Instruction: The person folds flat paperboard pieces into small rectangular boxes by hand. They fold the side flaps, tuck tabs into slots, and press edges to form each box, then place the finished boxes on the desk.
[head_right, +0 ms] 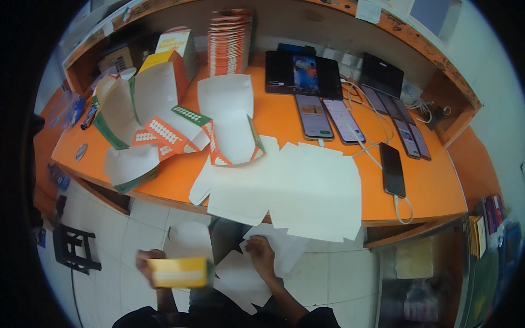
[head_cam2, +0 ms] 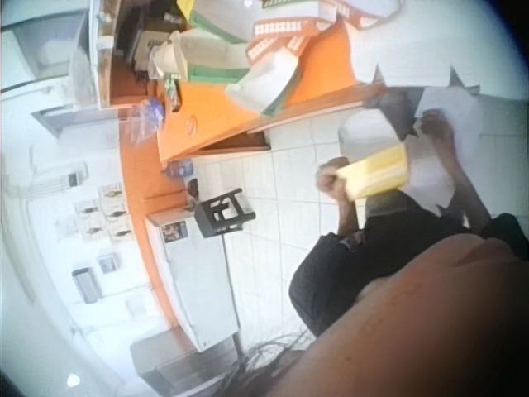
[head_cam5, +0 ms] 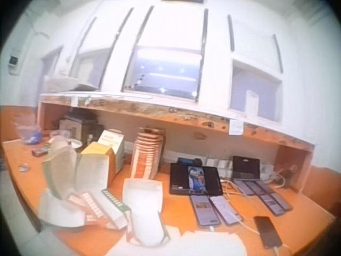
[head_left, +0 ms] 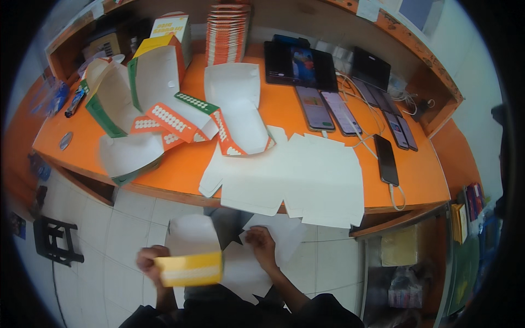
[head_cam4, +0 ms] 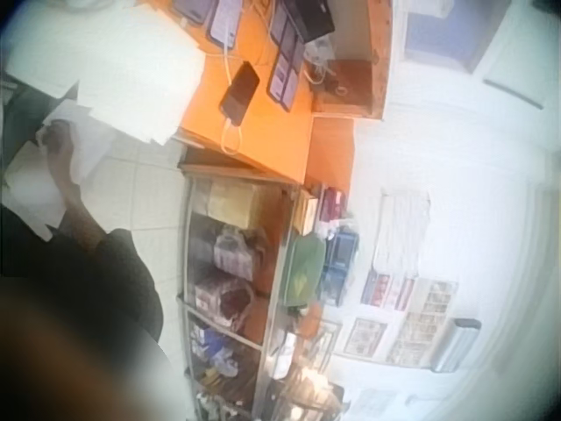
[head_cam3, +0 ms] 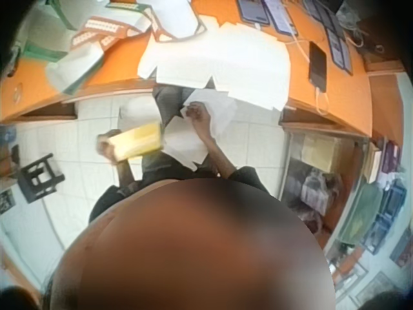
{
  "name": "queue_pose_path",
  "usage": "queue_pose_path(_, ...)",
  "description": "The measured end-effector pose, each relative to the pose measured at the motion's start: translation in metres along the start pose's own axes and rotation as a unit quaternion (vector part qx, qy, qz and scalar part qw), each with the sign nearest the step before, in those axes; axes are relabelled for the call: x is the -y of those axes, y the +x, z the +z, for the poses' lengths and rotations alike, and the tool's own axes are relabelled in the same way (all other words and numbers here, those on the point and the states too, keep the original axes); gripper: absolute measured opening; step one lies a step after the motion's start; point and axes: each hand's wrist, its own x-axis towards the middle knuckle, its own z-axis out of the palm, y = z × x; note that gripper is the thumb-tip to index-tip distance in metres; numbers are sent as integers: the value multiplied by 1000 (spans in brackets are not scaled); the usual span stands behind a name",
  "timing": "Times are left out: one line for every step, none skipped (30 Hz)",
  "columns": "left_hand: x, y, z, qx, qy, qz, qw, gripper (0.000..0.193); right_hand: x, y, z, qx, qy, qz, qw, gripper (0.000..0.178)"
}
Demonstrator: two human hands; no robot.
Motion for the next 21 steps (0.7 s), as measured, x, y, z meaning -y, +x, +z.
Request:
queue_pose_path(-13, 12, 5, -114, -34, 48, 992, 52, 0, 0, 1, 9, -12, -10, 1000, 21)
queue_pose_path(-28, 25, 10, -194, -81, 107, 972, 73, -1, 0, 2, 4, -17, -20, 1000, 20)
queue_pose_path(-50, 44, 5, -60, -105, 138, 983, 80, -1, 0, 3, 3, -24, -26, 999, 20)
queue_pose_path(-67, 79, -7, 189, -107, 227, 949, 78, -2, 0, 4, 1, -37, -26, 999, 19)
queue_pose_path(-75, 89, -5, 177, -109, 310, 928, 75, -2, 0, 4, -4, -11, -6, 1000, 17)
queue_pose_path(-88, 106, -9, 240, -81, 369, 894, 70, -2, 0, 5, -3, 2, -7, 1000, 17)
queue_pose_path(-87, 112, -3, 210, -20, 433, 876, 66, -3, 1, 5, -5, 9, -2, 1000, 17)
queue_pose_path(-84, 119, 3, 159, 23, 496, 854, 62, -3, 0, 5, -11, 21, 2, 1000, 17)
queue_pose_path(-74, 130, 12, 141, 45, 506, 849, 54, -3, 0, 5, -12, 23, 14, 1000, 16)
queue_pose_path(-67, 141, 22, 164, 118, 492, 847, 46, -4, 0, 5, -14, 27, 14, 999, 16)
queue_pose_path(-61, 152, 33, 147, 264, 476, 826, 38, -4, 0, 5, -18, 30, 14, 999, 15)
queue_pose_path(-48, 171, 45, 149, 345, 467, 800, 35, -5, -1, 5, -21, 37, 26, 999, 15)
queue_pose_path(-35, 192, 56, 184, 351, 464, 793, 33, -6, -1, 5, -20, 32, 7, 999, 14)
queue_pose_path(-23, 208, 67, 192, 374, 432, 798, 39, -7, -1, 5, -19, 31, 0, 999, 13)
queue_pose_path(-14, 219, 75, 183, 388, 382, 819, 29, -7, -2, 5, -23, 35, 4, 999, 13)
queue_pose_path(-7, 225, 78, 200, 451, 335, 803, 23, -8, -2, 4, -21, 31, -5, 999, 12)
queue_pose_path(-1, 229, 81, 199, 489, 329, 783, 24, -8, -2, 4, -24, 34, -5, 999, 12)
queue_pose_path(5, 231, 83, 195, 543, 280, 767, 25, -9, -2, 4, -29, 39, 7, 999, 12)
queue_pose_path(9, 231, 84, 176, 528, 246, 794, 27, -9, -2, 3, -24, 30, -6, 999, 12)
queue_pose_path(12, 229, 84, 159, 518, 193, 818, 29, -8, -2, 3, -19, 23, -7, 1000, 12)
queue_pose_path(12, 227, 84, 144, 520, 131, 832, 31, -8, -3, 3, -14, 16, -6, 1000, 13)
